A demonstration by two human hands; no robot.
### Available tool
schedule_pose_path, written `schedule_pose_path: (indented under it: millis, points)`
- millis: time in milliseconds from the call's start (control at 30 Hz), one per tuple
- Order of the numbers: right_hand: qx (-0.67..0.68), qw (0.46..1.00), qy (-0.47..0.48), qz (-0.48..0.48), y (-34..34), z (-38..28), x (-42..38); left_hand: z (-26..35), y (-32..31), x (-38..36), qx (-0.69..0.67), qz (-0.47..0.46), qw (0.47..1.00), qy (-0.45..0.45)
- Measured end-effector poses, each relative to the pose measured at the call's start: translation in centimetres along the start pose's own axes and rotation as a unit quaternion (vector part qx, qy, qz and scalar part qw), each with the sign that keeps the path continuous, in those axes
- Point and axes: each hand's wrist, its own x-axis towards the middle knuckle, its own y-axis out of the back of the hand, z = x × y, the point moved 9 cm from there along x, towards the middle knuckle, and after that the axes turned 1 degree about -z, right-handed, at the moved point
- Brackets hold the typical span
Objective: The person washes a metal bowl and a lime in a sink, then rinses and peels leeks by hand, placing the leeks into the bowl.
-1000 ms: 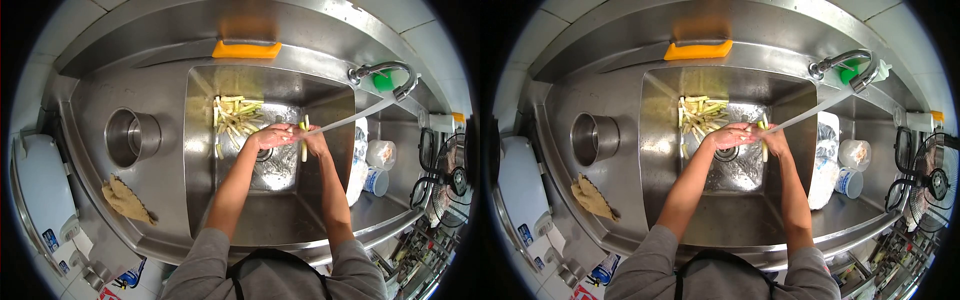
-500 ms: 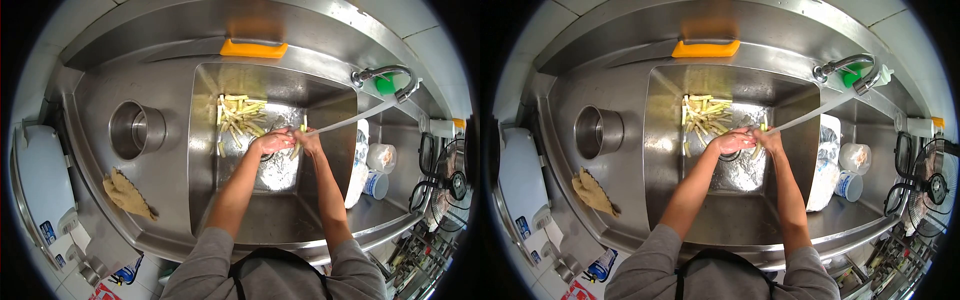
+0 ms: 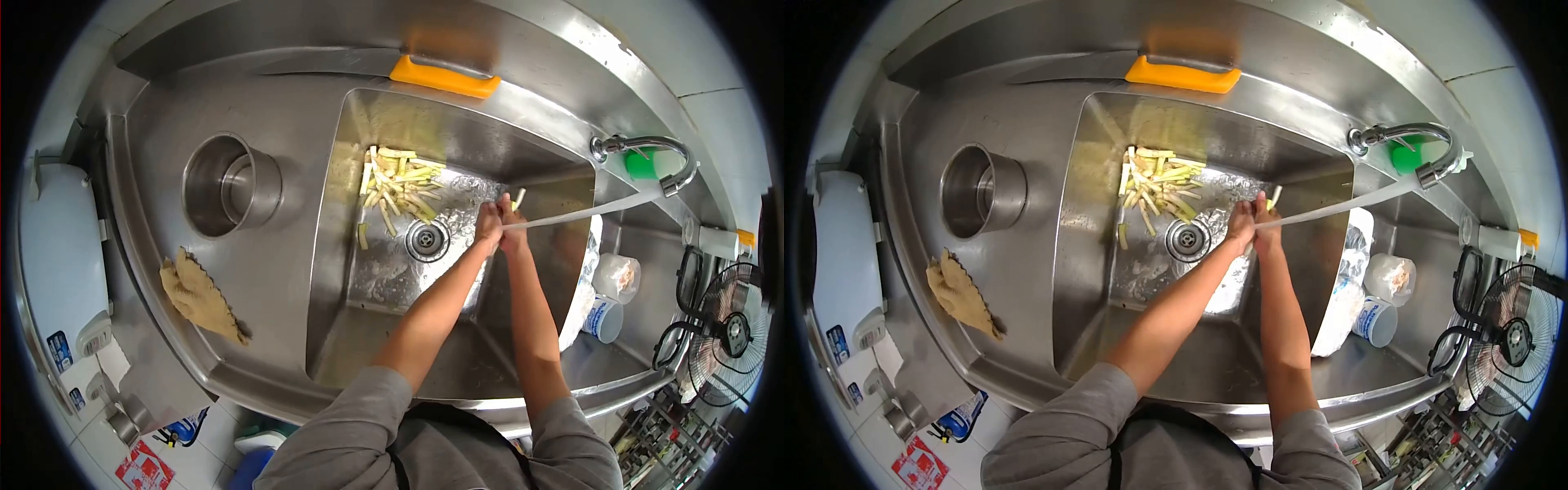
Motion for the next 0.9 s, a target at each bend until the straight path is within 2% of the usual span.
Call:
schedule_pose_path:
  millis: [67, 100, 167, 200, 233, 267, 300, 333, 400, 467, 500, 533, 567, 600, 667, 733, 767, 800, 867, 900]
  points:
    - [-0.191, 0.979, -0.071, 0.008, -0.4, 2.0, 1.1, -3.3, -0.5, 1.9, -0.114, -0.025, 0.993, 0.016]
    - [-0.237, 0.967, -0.091, 0.007, -0.6, 2.9, 1.2, -5.0, -0.5, 2.9, -0.194, -0.018, 0.981, 0.005]
    - [-0.284, 0.952, -0.114, 0.005, -0.5, 5.5, 2.2, -5.1, 1.0, 1.5, -0.195, -0.071, 0.976, 0.064]
    - [-0.533, 0.845, 0.05, 0.007, -0.9, 5.2, 3.9, -5.8, 1.4, 1.4, -0.216, -0.096, 0.967, 0.098]
    - [-0.727, 0.654, 0.211, 0.006, -3.8, 4.2, 3.0, -5.9, 2.9, 1.4, -0.154, -0.076, 0.981, 0.088]
    - [-0.725, 0.656, 0.21, 0.003, -4.0, 4.6, 2.9, -6.5, 4.5, 1.2, -0.112, -0.032, 0.987, 0.109]
    - [-0.546, 0.834, 0.046, -0.066, -3.8, 5.7, 1.7, -6.4, 5.6, 0.7, -0.098, -0.02, 0.989, 0.11]
    - [-0.316, 0.932, -0.123, -0.128, -4.4, 8.1, 0.1, -6.7, 6.5, 0.6, -0.085, -0.007, 0.99, 0.111]
    - [-0.313, 0.932, -0.126, -0.132, -4.7, 10.0, 0.0, -7.5, 7.6, 0.8, -0.094, 0.005, 0.991, 0.096]
    - [-0.104, 0.985, -0.129, -0.04, -3.3, 11.6, 0.7, -9.5, 8.7, 2.1, -0.105, 0.014, 0.991, 0.08]
    - [-0.042, 0.987, -0.153, 0.0, -2.7, 10.8, 0.0, -10.6, 11.0, 3.6, 0.068, 0.095, 0.993, 0.034]
    - [-0.02, 0.985, -0.168, 0.037, -2.1, 10.0, -0.7, -12.2, 12.8, 5.2, 0.238, 0.174, 0.956, -0.011]
    - [-0.041, 0.981, -0.187, 0.025, -1.4, 10.2, -0.4, -19.3, 12.3, 9.5, 0.075, 0.097, 0.99, 0.062]
    - [-0.062, 0.977, -0.205, 0.013, -0.4, 10.4, 0.2, -16.9, 12.0, 7.8, 0.071, 0.098, 0.991, 0.063]
    - [-0.111, 0.972, -0.205, -0.015, 0.1, 10.2, 0.2, -11.7, 10.2, 1.4, -0.106, 0.06, 0.974, 0.19]
    - [-0.156, 0.956, -0.249, -0.008, 0.0, 10.1, -0.2, -11.3, 6.7, 2.0, -0.209, 0.015, 0.966, 0.152]
    - [-0.223, 0.942, -0.248, -0.023, -0.3, 9.3, -0.6, -11.0, 4.5, 2.7, -0.223, -0.048, 0.959, 0.166]
    - [-0.225, 0.942, -0.247, -0.023, -0.7, 8.9, -0.8, -10.5, 2.4, 3.1, -0.235, -0.111, 0.949, 0.18]
    - [-0.117, 0.967, -0.225, -0.016, -1.5, 8.2, -0.6, -8.9, 0.8, 2.1, -0.257, -0.081, 0.942, 0.202]
    - [-0.121, 0.967, -0.223, -0.015, -1.4, 8.2, -0.6, -8.4, -0.1, 2.9, -0.323, -0.088, 0.928, 0.165]
